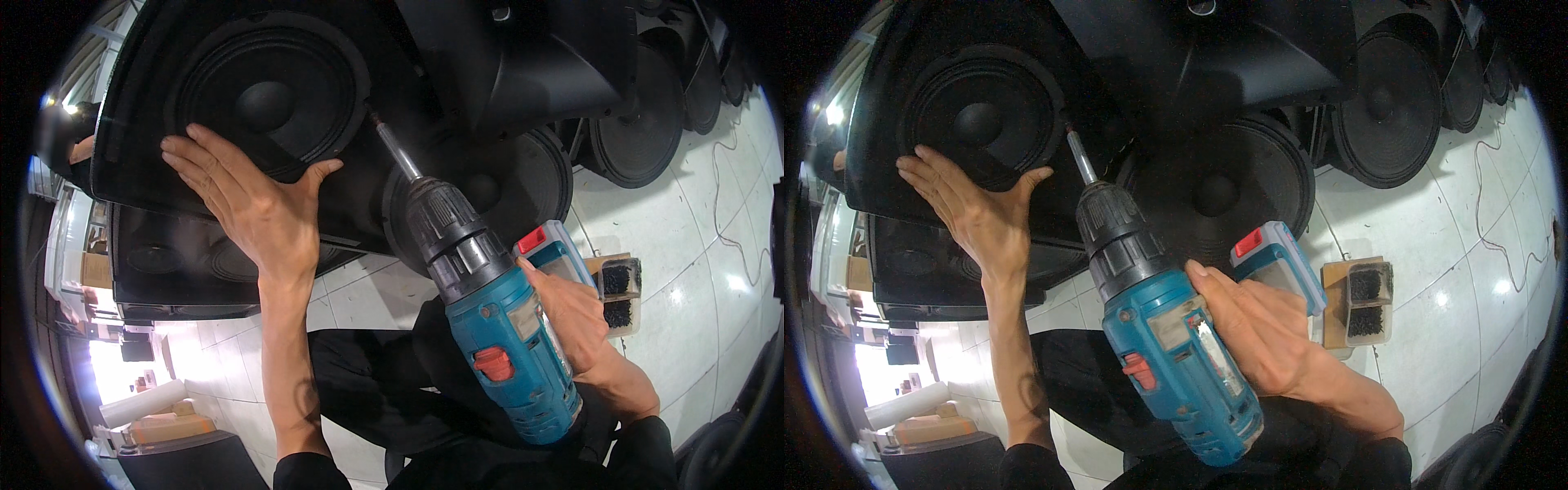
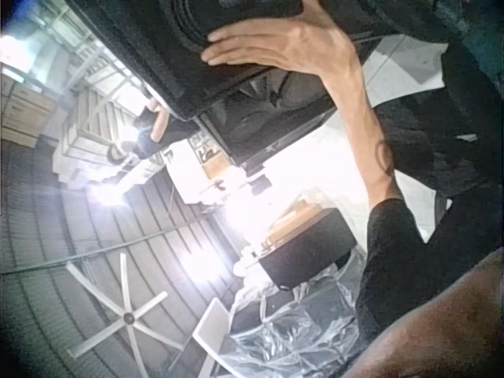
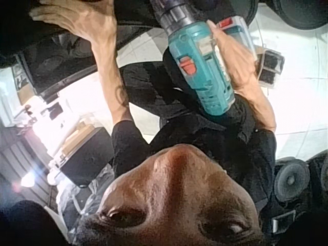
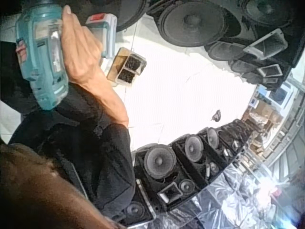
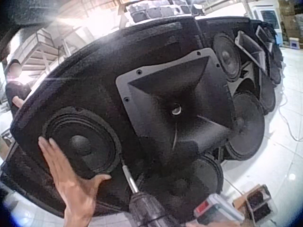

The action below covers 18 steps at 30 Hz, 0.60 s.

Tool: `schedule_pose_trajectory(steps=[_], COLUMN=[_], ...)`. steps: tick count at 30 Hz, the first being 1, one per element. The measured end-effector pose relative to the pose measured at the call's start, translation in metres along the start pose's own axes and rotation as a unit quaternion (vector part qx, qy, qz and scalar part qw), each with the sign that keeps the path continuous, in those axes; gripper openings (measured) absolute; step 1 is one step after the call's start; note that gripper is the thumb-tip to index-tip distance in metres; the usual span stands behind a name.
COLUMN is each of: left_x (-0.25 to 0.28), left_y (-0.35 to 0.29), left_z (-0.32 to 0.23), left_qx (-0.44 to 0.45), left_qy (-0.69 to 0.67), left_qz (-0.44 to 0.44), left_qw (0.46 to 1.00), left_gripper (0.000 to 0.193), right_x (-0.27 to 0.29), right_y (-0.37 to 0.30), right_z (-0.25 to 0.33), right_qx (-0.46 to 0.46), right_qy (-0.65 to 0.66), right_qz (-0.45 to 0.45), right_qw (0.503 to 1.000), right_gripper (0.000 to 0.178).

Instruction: The person sits on the floor and uses a cordless drill to fasten screws into speaker cabinets. They repeatedly pick screws from a small box, align the drill, and drive screws into the speaker frames and cones.

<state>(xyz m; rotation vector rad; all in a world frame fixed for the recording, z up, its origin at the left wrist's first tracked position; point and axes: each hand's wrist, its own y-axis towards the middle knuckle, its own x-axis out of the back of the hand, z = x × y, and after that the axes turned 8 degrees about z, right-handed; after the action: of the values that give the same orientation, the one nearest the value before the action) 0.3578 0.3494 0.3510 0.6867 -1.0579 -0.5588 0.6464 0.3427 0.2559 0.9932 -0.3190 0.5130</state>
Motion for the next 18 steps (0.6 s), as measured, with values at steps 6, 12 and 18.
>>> schedule_pose_trajectory(steps=[6, 12, 18], left_x=[0.0021, 0.0013, 0.0014], left_y=[0.0009, 0.0007, 0.0015], left_z=[-0.0017, -0.0043, -0.0007], left_qx=[0.007, 0.018, 0.012], left_qy=[-0.001, -0.005, -0.004], left_qz=[0.003, 0.002, 0.002], left_qw=[1.0, 1.0, 1.0], left_gripper=[0.129, 0.127, 0.126], right_x=[0.0011, 0.0006, 0.0031], right_y=[-0.0016, -0.001, -0.0017], right_z=[0.0012, 0.0001, 0.0017], right_qx=[-0.027, -0.015, -0.007], right_qy=[0.0, 0.007, -0.007], right_qz=[0.012, 0.016, 0.026], right_qw=[1.0, 1.0, 1.0], right_gripper=[0.063, 0.062, 0.063])
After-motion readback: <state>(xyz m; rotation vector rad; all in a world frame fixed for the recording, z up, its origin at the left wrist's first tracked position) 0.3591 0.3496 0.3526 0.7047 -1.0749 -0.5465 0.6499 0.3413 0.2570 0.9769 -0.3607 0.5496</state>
